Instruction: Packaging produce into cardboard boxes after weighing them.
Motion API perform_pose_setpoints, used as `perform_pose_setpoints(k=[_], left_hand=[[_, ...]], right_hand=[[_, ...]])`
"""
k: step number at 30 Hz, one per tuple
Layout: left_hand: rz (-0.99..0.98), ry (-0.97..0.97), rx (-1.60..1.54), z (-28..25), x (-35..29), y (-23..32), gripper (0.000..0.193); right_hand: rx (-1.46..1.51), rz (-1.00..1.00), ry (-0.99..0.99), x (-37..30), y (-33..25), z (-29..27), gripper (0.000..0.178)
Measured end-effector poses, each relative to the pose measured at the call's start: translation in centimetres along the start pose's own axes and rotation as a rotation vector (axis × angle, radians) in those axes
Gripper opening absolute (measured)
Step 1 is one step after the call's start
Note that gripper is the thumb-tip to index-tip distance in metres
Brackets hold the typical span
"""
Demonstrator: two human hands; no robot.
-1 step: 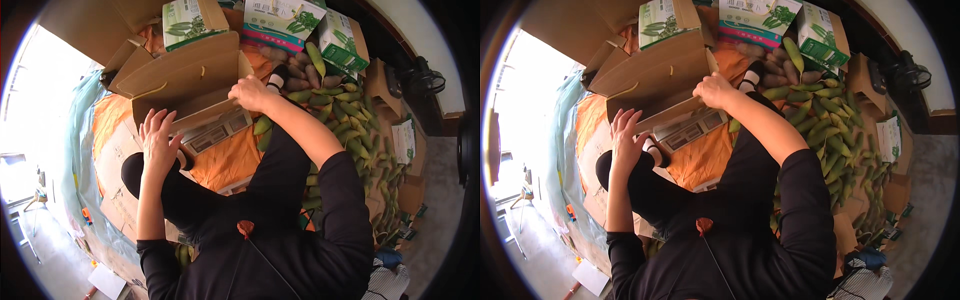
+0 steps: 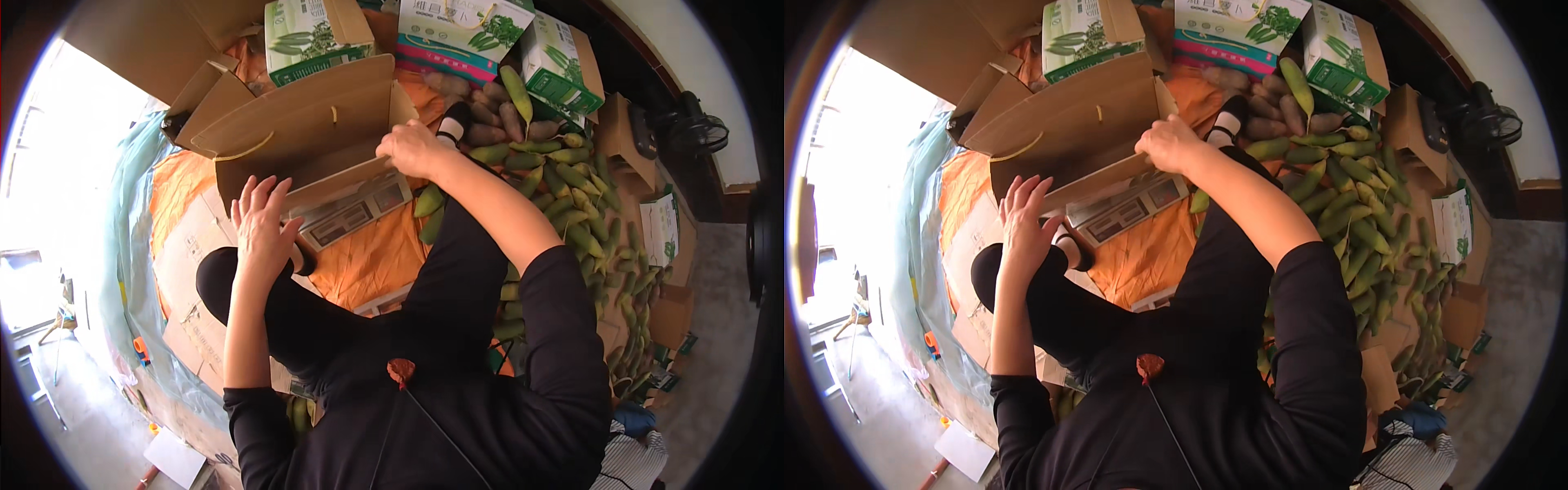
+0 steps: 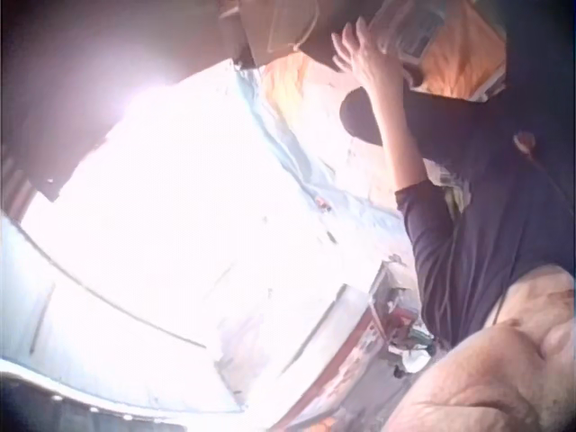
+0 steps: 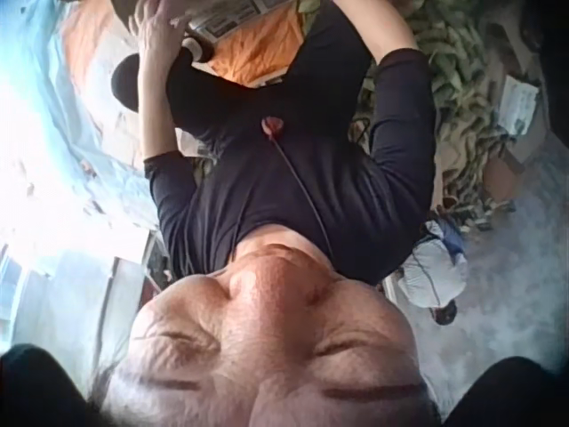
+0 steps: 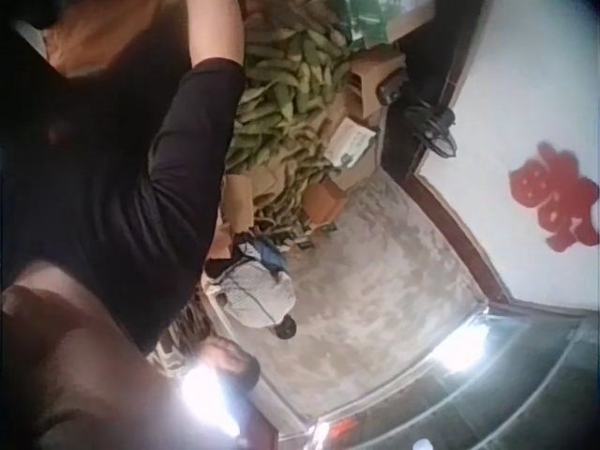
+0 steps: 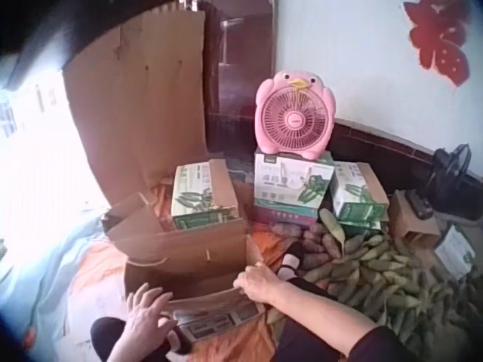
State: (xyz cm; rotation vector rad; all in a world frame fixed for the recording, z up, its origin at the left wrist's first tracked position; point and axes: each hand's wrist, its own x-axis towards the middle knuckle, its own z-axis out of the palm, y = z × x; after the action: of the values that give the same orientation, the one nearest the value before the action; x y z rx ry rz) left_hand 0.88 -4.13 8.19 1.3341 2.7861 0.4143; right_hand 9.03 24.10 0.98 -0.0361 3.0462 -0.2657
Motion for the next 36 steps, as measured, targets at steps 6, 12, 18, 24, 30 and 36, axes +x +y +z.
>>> perform_pose_setpoints(k=[6, 12, 18, 24, 30, 36], left_hand=[[-0.013, -0.149, 0.069, 3.4, 1.8, 0.1, 0.064], [-0.178, -0.269, 0.135, 6.0, 3.3, -1.8, 0.052], [-0.171, -0.292, 0.178, 6.6, 3.9, -1.8, 0.018], [-0.203, -0.287, 0.164, 6.8, 4.2, 0.0, 0.019], [-0.264, -0.322, 0.108, 7.3, 4.0, -0.9, 0.021], [-0.228, -0.320, 0.039, 7.4, 4.4, -0.6, 0.021]], right_hand=[[-0.032, 0.021, 0.065, -1.4, 0.1, -1.0, 0.015], [0.485, 0.115, 0.543, -5.2, 2.7, -4.9, 0.015], [0.771, 0.567, 0.684, -12.4, 7.2, -1.9, 0.016], [0.683, 0.821, 0.558, -18.6, 8.0, 8.8, 0.016], [0.631, 0.904, 0.164, -20.4, 3.2, 18.6, 0.013], [0.591, 0.859, -0.093, -21.2, -0.7, 22.6, 0.013]])
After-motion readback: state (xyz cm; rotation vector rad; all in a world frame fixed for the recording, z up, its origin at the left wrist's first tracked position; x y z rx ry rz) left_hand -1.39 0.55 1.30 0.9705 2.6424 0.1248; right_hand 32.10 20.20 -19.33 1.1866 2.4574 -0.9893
